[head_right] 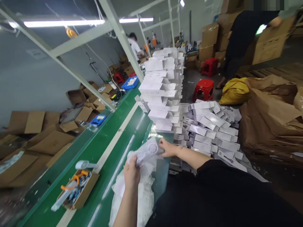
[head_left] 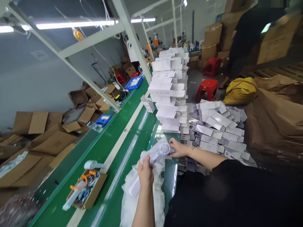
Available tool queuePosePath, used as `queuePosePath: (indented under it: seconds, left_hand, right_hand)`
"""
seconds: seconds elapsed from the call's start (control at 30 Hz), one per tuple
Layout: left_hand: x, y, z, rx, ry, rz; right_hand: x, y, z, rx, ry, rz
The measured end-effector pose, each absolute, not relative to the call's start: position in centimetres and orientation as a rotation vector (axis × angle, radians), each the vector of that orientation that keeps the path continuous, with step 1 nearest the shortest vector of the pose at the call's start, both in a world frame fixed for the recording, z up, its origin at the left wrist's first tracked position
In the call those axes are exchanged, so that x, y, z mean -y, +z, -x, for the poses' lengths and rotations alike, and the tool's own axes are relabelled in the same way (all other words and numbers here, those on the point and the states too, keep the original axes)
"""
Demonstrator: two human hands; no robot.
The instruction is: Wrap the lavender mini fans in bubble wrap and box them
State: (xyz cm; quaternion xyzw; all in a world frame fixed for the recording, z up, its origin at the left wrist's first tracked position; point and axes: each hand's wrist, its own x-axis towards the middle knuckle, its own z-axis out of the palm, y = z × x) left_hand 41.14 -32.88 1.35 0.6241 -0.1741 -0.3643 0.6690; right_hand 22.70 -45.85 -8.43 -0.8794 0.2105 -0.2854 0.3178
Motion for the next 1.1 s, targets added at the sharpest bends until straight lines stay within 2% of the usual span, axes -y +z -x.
queuePosePath:
  seconds: [0.17, 0.3, 0.37, 0.43, 0.63, 0.87, 1.0, 1.1]
  left_hand:
    - [34.1, 1.0, -41.1, 0.758, -0.354, -1.808]
    - [33.7, 2.8, -39.0, 1.566, 0.13, -2.143]
    - [34.5, 3.5, -37.4, 1.912, 0.221, -2.211]
    - [36.1, 3.8, -36.2, 2.058, 0.261, -2.253]
    - [39.6, 2.1, -35.3, 1.851, 0.134, -2.476]
    - [34.7, -1.8, -35.6, 2.186, 0.051, -2.123]
    - [33.4, -1.1, -36.8, 2.116, 0.028, -2.049]
    - [32.2, 0.6, -38.2, 1.803, -0.039, -1.973]
  right_hand:
    - [46.1, -8.3, -23.2, -0.589, -0.795, 2.216]
    - [45.3, -8.6, -23.8, -0.549, -0.866, 2.174]
    - [44.8, -8.8, -23.9, -0.557, -0.864, 2.112]
    - [44.5, -8.9, -23.8, -0.563, -0.845, 2.041]
    - [44.9, -8.7, -23.9, -0.612, -0.807, 2.002]
    - [44.1, -10.1, -24.2, -0.693, -0.702, 1.928]
    - [44.9, -8.4, -25.1, -0.722, -0.616, 1.951]
    - [48.2, -5.5, -27.2, -0.68, -0.589, 2.034]
